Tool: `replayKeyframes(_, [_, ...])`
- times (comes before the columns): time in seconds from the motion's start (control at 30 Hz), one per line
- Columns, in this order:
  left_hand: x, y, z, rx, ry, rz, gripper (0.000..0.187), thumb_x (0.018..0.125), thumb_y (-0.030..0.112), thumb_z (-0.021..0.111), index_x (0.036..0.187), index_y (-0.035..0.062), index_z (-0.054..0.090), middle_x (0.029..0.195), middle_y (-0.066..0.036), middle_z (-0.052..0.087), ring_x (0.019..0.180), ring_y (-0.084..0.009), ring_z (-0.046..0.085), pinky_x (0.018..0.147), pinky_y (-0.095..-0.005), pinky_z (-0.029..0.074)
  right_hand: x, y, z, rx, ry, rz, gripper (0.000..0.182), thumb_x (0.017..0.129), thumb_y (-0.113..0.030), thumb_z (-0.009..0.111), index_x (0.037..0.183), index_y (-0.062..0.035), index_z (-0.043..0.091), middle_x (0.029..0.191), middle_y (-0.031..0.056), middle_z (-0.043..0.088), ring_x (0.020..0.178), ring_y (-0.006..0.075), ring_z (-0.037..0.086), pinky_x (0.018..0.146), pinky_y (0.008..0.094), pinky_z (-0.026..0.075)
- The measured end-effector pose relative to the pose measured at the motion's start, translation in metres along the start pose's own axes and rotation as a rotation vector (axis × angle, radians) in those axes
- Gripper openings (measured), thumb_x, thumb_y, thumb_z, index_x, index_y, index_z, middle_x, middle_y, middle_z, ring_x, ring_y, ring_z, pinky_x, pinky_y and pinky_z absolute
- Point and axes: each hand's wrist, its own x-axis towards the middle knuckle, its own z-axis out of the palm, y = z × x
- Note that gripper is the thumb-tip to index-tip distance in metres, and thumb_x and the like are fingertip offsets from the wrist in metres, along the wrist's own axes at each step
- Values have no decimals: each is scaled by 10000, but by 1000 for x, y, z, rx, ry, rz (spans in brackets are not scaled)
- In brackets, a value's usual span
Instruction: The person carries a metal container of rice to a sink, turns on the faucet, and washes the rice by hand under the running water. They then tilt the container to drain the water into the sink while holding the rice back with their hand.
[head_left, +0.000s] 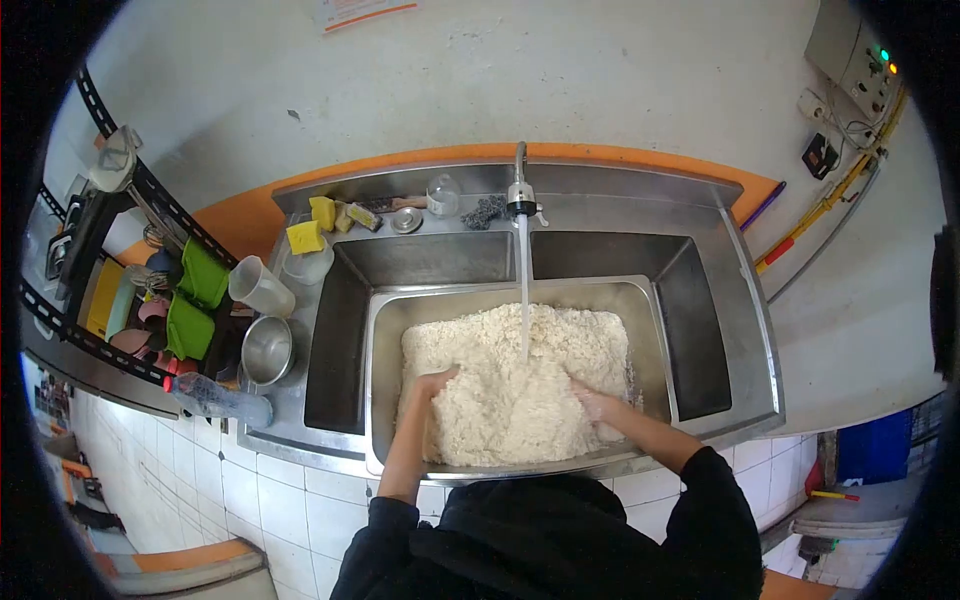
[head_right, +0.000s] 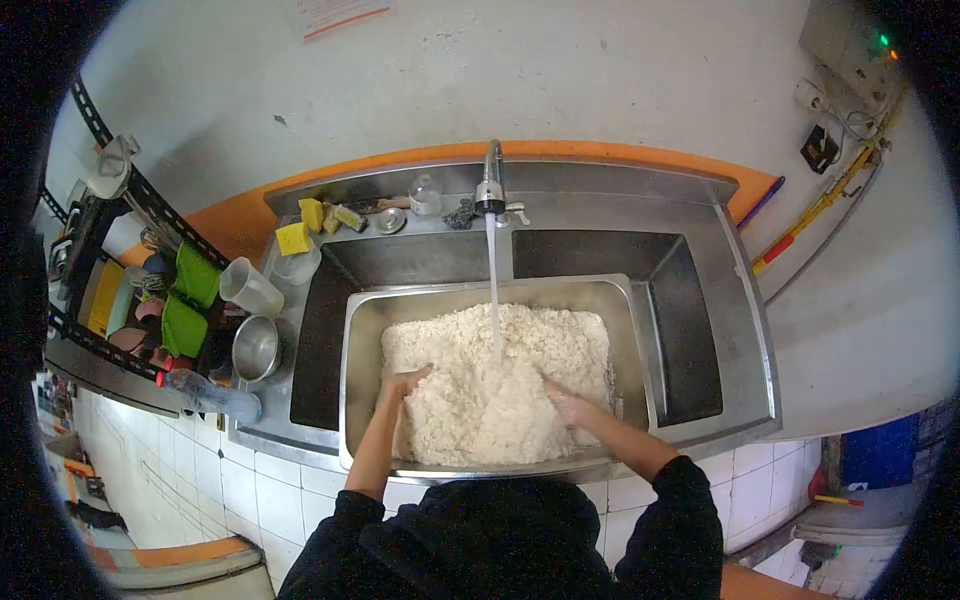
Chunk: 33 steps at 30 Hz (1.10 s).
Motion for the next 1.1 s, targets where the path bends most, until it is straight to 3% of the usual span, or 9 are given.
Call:
replayKeyframes(0.17, [14, -1, 10, -179, -205, 121, 548, 732, 381, 465, 1136, 18, 398, 1130, -138, 439, 968, -216, 463, 792, -327, 387, 39, 8, 37, 223, 222, -79, 366, 801, -326, 444, 1049, -62, 500, 1003, 60, 537, 898, 164, 506, 771, 342, 400])
replayKeyframes(0.3, [29, 7, 28, -319, -388, 224, 494, 761, 310, 461, 1146, 10, 383, 1123, -128, 445, 938, -193, 491, 781, -291, 401, -12, -34, 80, 231, 33, -138, 341, 784, -304, 479, 1007, -49, 516, 982, 72, 541, 872, 172, 510, 711, 327, 425])
replayKeyframes(0.43, [24, 22, 53, -441, -526, 302, 456, 783, 257, 458, 1152, 4, 372, 1118, -120, 450, 915, -176, 511, 773, -263, 412, -40, -72, 97, 73, 335, -224, 270, 753, -264, 505, 891, -33, 530, 820, 74, 547, 771, 157, 523, 645, 297, 432])
replayKeyframes(0.5, [6, 40, 66, -502, -362, 706, 443, 778, 202, 453, 1159, 0, 350, 1072, -99, 476, 915, -175, 507, 769, -265, 417, -38, -85, 99, -23, 539, -300, 245, 746, -243, 503, 855, -25, 527, 767, 68, 538, 744, 146, 521, 630, 282, 428])
replayKeyframes(0.7, [0, 55, 77, -759, -299, 655, 430, 811, 248, 402, 1168, 15, 346, 1136, -84, 421, 1016, -187, 429, 826, -296, 375, -17, -116, 123, -120, 623, -384, 243, 689, -133, 511, 877, 21, 512, 841, 80, 527, 777, 172, 491, 698, 302, 388])
replayKeyframes(0.77, [-18, 58, 73, -772, -275, 652, 438, 820, 294, 366, 1179, 44, 344, 1152, -63, 410, 1042, -184, 401, 846, -319, 351, -19, -121, 141, -374, 701, -921, 243, 707, -91, 466, 919, 20, 510, 875, 71, 548, 861, 162, 490, 745, 264, 371])
replayKeyframes(0.87, [-23, 61, 65, -862, -222, 552, 446, 830, 368, 293, 1197, 120, 342, 1169, -18, 400, 1076, -173, 363, 873, -366, 305, -14, -127, 139, -395, 533, -1112, 266, 717, -40, 422, 965, -5, 514, 910, 65, 558, 890, 157, 494, 770, 255, 364])
replayKeyframes(1.0, [-22, 58, 69, -858, -207, 464, 433, 811, 419, 274, 1194, 233, 358, 1160, 43, 410, 1065, -148, 353, 853, -400, 285, -17, -126, 134, -108, 447, -1019, 287, 726, -11, 388, 983, -18, 515, 919, 71, 554, 886, 163, 494, 791, 254, 353])
replayKeyframes(1.1, [-28, 61, 80, -890, -229, 456, 460, 784, 410, 325, 1198, 210, 342, 1174, 39, 367, 1027, -163, 374, 806, -384, 335, 1, -120, 117, -71, 657, -977, 274, 736, -27, 386, 974, -3, 519, 924, 77, 553, 888, 163, 494, 807, 252, 342])
